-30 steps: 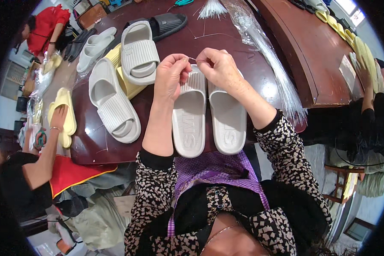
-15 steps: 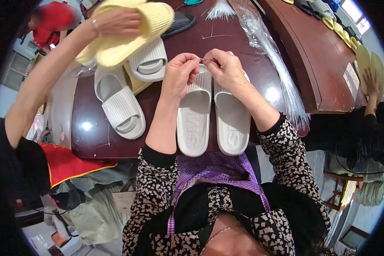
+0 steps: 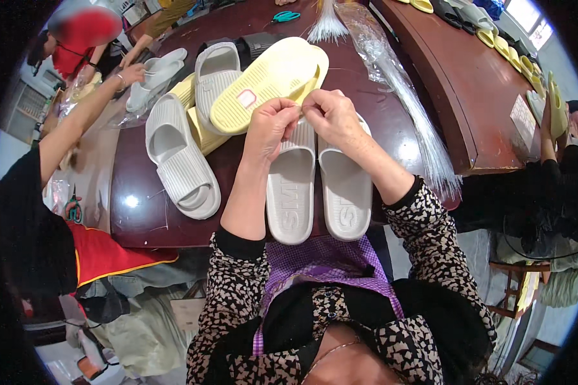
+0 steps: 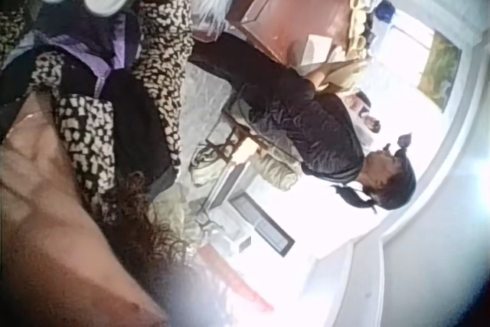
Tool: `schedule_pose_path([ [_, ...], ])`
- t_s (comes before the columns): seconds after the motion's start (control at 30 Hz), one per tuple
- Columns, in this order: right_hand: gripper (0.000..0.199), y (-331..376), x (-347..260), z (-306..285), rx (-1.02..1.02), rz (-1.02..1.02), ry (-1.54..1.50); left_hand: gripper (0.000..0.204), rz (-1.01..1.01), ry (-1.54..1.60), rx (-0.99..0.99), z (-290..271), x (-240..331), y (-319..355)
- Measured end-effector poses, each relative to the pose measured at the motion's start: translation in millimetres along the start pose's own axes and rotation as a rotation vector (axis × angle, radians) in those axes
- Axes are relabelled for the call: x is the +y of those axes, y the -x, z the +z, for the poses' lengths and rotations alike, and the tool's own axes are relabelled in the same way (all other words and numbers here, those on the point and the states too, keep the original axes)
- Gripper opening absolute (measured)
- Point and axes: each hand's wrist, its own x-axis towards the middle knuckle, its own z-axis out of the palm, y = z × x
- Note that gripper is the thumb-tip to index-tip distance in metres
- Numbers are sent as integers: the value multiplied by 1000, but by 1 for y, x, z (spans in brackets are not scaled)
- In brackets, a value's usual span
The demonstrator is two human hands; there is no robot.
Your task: The person pairs slippers on a table, threads plastic tag fasteners through the slippers, and secures them together by hand.
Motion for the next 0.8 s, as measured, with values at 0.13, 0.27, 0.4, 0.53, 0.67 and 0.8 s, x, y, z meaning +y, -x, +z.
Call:
schedule_pose_path([
  [0.13, 4, -4, 3, 1, 15, -52, 28, 2, 25, 26, 18, 3, 4, 0],
  [0.27, 5, -8, 2, -6, -33, -5, -63, 6, 56, 18, 42, 3, 2, -5],
  [0.4, 9, -3, 0, -42, 28, -133, 215, 11, 208, -144, 155, 7, 3, -2],
  [0.53, 18, 29, -39, -80, -389, 110, 62, 25, 563, -589, 361, -17, 17, 17],
  [0.67, 34, 58, -42, -68, -515, 104, 186, 41, 834, -1530, 528, -40, 29, 4],
  [0.8, 44, 67, -24, -35, -443, 31, 414, 57, 474, -1781, 318, -32, 21, 2],
])
